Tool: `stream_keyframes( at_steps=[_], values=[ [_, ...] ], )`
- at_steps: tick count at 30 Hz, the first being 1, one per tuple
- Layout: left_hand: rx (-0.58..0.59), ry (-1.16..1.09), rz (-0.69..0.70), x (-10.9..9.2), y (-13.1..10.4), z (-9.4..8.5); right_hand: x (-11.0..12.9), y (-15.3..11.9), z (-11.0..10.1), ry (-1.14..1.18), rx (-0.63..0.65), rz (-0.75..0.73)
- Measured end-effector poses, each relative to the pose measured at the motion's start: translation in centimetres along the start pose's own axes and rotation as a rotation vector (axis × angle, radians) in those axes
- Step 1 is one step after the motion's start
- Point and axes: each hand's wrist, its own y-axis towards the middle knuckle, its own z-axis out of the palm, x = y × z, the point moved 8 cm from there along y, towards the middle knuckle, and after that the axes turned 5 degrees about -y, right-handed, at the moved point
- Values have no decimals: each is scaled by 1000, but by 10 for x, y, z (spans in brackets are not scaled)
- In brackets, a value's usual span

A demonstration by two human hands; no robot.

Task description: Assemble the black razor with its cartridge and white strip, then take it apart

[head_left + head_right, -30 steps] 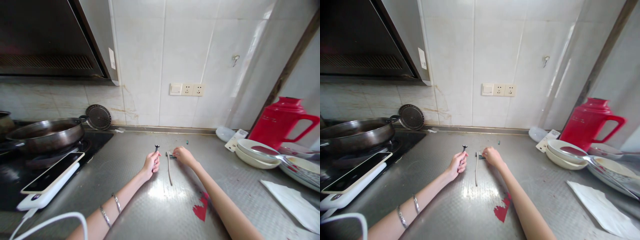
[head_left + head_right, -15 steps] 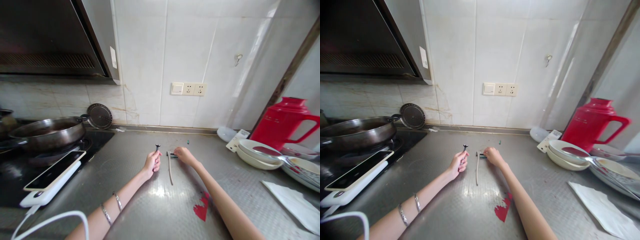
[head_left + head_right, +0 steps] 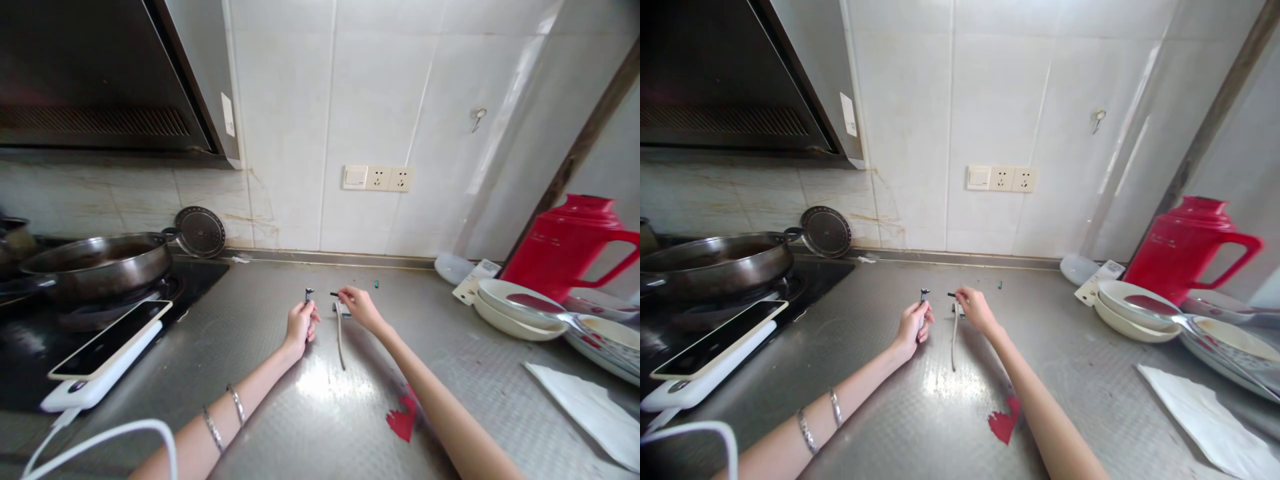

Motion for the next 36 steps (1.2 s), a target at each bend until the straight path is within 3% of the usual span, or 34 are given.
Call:
stream_keyframes(
  at_steps=[4,12,21,27,36],
  values=[
    [-23,36,43,-3,0,-3,7,-1,5,56,-2,44],
    [-110,89,159,-13,1,-10,-12,0,19,218,46,173],
    [38,161,327,-28,-10,5,-3,4,6,486,-56,181],
    [93,309,314,-28,-17,18,7,4,-6,440,-102,146],
    [149,334,329,-23,-18,22,34,0,-17,368,-108,46]
  ],
)
